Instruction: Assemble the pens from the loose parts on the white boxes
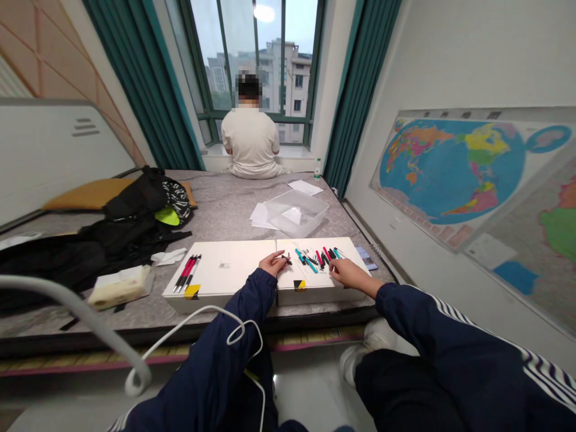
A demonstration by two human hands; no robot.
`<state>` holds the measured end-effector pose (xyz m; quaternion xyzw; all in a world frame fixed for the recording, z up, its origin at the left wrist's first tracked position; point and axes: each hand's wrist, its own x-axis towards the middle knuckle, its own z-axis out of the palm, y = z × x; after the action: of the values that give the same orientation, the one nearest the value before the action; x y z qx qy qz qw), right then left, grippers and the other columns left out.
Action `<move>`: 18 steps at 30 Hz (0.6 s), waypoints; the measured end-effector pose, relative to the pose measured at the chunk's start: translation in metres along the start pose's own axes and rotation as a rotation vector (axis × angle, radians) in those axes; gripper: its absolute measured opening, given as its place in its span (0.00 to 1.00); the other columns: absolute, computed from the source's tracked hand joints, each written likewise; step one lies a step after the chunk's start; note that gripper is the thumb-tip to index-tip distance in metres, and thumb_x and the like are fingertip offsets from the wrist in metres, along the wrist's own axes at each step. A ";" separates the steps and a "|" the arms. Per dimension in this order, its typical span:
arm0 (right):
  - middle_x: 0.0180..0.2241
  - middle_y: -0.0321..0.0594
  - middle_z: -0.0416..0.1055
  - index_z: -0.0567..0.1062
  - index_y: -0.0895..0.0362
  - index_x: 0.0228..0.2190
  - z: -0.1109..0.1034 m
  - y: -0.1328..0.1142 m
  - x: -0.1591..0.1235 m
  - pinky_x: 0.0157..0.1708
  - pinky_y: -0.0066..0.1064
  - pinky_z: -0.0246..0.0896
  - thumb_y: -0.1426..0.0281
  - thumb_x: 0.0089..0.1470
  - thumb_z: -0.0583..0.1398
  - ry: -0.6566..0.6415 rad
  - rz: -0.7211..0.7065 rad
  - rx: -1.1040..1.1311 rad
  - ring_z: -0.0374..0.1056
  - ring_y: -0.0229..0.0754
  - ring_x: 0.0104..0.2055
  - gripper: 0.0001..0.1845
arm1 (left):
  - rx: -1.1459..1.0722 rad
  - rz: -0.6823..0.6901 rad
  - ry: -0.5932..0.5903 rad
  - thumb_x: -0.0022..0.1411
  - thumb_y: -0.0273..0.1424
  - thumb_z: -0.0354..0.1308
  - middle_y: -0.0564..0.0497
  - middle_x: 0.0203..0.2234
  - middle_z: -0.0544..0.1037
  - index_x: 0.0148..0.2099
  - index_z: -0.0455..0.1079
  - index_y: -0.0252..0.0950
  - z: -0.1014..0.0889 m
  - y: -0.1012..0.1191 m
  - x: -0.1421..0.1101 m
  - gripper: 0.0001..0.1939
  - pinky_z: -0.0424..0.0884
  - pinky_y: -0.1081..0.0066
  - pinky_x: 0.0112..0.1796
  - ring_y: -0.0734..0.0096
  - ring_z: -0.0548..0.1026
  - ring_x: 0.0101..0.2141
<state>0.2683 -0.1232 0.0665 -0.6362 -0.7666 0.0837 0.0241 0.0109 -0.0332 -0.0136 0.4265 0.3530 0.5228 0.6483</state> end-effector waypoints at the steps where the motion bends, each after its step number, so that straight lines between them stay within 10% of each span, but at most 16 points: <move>1: 0.34 0.46 0.74 0.74 0.59 0.36 0.001 -0.002 0.003 0.37 0.28 0.56 0.71 0.53 0.56 0.013 -0.012 0.001 0.69 0.44 0.37 0.10 | 0.004 0.003 -0.003 0.38 0.38 0.71 0.40 0.32 0.80 0.43 0.70 0.29 0.000 -0.001 0.001 0.29 0.75 0.69 0.32 0.64 0.79 0.30; 18: 0.42 0.57 0.69 0.72 0.66 0.41 0.006 -0.024 0.017 0.42 0.35 0.59 0.74 0.58 0.49 -0.168 -0.045 -0.130 0.68 0.49 0.43 0.14 | 0.085 -0.016 0.035 0.37 0.36 0.71 0.44 0.23 0.79 0.34 0.68 0.31 0.006 0.006 -0.004 0.23 0.72 0.70 0.25 0.67 0.76 0.20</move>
<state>0.2407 -0.1115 0.0637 -0.6100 -0.7837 0.0861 -0.0796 0.0128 -0.0380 -0.0061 0.4417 0.3893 0.5096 0.6274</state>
